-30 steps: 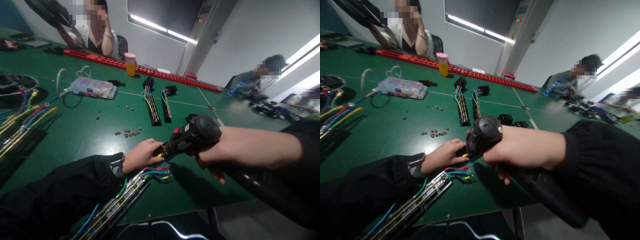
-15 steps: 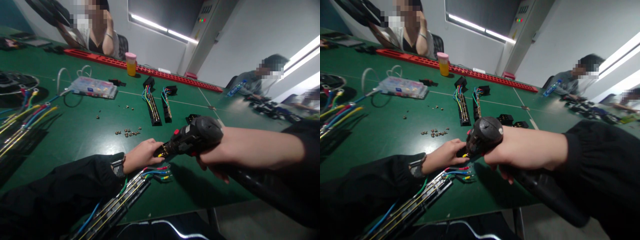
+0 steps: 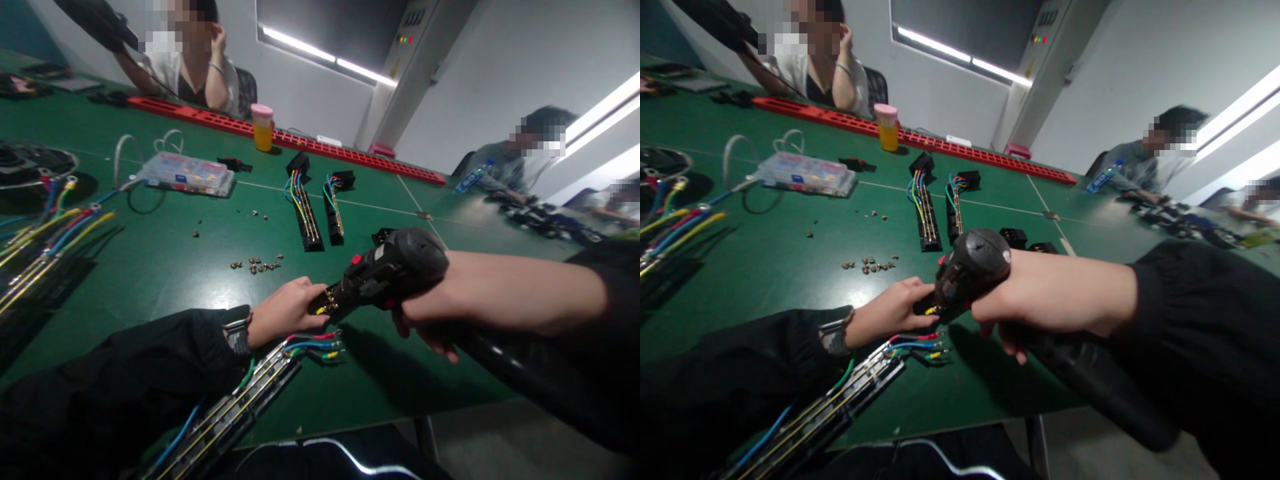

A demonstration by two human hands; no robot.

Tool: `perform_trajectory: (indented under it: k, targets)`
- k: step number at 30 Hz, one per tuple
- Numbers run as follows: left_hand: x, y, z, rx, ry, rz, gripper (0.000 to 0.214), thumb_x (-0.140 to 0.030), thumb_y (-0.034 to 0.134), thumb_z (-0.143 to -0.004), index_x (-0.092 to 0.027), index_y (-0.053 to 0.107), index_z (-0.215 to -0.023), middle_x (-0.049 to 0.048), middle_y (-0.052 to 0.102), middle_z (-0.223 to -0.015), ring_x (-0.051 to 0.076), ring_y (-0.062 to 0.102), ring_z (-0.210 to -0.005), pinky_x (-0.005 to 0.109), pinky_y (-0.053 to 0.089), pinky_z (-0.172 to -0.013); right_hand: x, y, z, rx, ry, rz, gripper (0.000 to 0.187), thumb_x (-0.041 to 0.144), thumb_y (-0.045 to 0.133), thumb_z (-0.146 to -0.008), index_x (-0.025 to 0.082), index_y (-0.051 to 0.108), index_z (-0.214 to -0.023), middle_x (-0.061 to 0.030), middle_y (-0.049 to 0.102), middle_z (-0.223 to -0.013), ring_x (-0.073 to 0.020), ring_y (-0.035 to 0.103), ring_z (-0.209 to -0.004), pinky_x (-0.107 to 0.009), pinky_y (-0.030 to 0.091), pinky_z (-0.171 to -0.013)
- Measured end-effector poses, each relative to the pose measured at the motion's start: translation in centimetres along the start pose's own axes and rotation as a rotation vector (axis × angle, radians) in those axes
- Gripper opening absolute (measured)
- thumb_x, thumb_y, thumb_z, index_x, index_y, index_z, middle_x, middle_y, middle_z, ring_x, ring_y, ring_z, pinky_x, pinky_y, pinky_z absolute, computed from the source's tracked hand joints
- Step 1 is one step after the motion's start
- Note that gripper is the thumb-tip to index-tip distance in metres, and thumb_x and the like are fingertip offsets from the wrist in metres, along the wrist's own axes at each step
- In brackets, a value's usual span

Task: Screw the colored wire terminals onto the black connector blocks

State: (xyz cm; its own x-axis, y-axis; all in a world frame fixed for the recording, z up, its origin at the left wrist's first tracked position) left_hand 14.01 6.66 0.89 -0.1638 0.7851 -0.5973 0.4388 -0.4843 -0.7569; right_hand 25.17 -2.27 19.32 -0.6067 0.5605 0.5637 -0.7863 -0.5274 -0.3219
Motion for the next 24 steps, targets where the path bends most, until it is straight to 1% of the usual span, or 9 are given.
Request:
perform_trajectory:
  k: [5, 8, 13, 15, 18, 21, 24]
  targets:
    - [-0.05, 0.0, -0.02, -0.001, 0.004, 0.006, 0.05, -0.044, 0.073, -0.092, -0.016, 0.063, -0.133, 0.0081, 0.066, -0.096, 0.025, 0.062, -0.093, 0.034, 0.052, -0.08, -0.12, -0.22, -0.11, -0.013, -0.003, 0.017, 0.009, 0.019, 0.065, -0.08, 0.014, 0.061, -0.074, 0.0023, 0.061, -0.063, -0.0106, 0.061, -0.05, -0.02, 0.052, -0.048]
    - [-0.08, -0.05, -0.06, -0.001, 0.007, 0.002, 0.05, -0.044, 0.074, -0.092, -0.016, 0.063, -0.132, 0.0081, 0.066, -0.096, 0.025, 0.062, -0.092, 0.034, 0.051, -0.08, 0.0, -0.15, -0.14, 0.001, -0.012, 0.071, 0.012, 0.021, 0.065, -0.082, 0.014, 0.061, -0.073, 0.0013, 0.062, -0.062, -0.0111, 0.061, -0.053, -0.02, 0.052, -0.049]
    - [-0.08, -0.07, 0.0, -0.003, 0.008, 0.006, 0.043, -0.044, 0.073, -0.092, -0.016, 0.066, -0.123, 0.0077, 0.066, -0.096, 0.024, 0.062, -0.092, 0.033, 0.051, -0.08, 0.16, -0.02, -0.05, 0.004, -0.014, 0.059, 0.008, 0.02, 0.064, -0.082, 0.014, 0.062, -0.076, 0.0015, 0.063, -0.063, -0.011, 0.062, -0.053, -0.02, 0.052, -0.05]
    - [-0.09, -0.06, 0.03, -0.006, 0.008, 0.006, 0.042, -0.044, 0.074, -0.092, -0.016, 0.066, -0.122, 0.0077, 0.066, -0.096, 0.024, 0.062, -0.092, 0.033, 0.051, -0.08, 0.09, -0.1, -0.03, -0.001, -0.006, 0.043, 0.009, 0.02, 0.065, -0.082, 0.014, 0.063, -0.076, 0.0016, 0.063, -0.063, -0.0107, 0.062, -0.052, -0.02, 0.052, -0.05]
    - [-0.14, -0.08, -0.02, -0.008, 0.007, 0.011, 0.042, -0.042, 0.074, -0.092, -0.016, 0.065, -0.123, 0.0076, 0.066, -0.095, 0.024, 0.062, -0.092, 0.034, 0.051, -0.08, 0.19, -0.09, -0.03, 0.036, -0.031, 0.078, 0.016, 0.024, 0.066, -0.086, 0.014, 0.063, -0.073, 0.0014, 0.063, -0.064, -0.0103, 0.062, -0.053, -0.02, 0.053, -0.051]
    - [-0.28, -0.14, -0.16, -0.003, 0.012, -0.003, 0.036, -0.042, 0.075, -0.091, -0.016, 0.066, -0.114, 0.007, 0.066, -0.092, 0.024, 0.062, -0.09, 0.033, 0.05, -0.077, 0.58, 0.09, 0.0, 0.091, -0.105, 0.174, 0.026, 0.028, 0.067, -0.089, 0.015, 0.061, -0.068, 0.0018, 0.064, -0.063, -0.0092, 0.062, -0.055, -0.018, 0.051, -0.053]
    - [-0.41, -0.2, -0.27, -0.002, 0.012, -0.028, 0.031, -0.041, 0.075, -0.09, -0.016, 0.067, -0.106, 0.0067, 0.065, -0.089, 0.024, 0.061, -0.086, 0.032, 0.049, -0.074, 0.35, -0.06, -0.14, 0.071, -0.091, 0.188, 0.019, 0.024, 0.066, -0.09, 0.015, 0.064, -0.073, 0.0027, 0.065, -0.062, -0.0084, 0.062, -0.054, -0.016, 0.048, -0.05]
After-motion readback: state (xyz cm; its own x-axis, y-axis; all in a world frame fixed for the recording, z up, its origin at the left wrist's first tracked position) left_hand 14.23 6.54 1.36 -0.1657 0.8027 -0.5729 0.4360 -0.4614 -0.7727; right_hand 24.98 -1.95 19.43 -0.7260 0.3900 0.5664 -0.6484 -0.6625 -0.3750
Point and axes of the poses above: each hand's wrist, its own z-axis away from the middle knuckle, its own y-axis out of the palm, x = y × z, the point moved 7 cm from there along -z, towards the middle knuckle
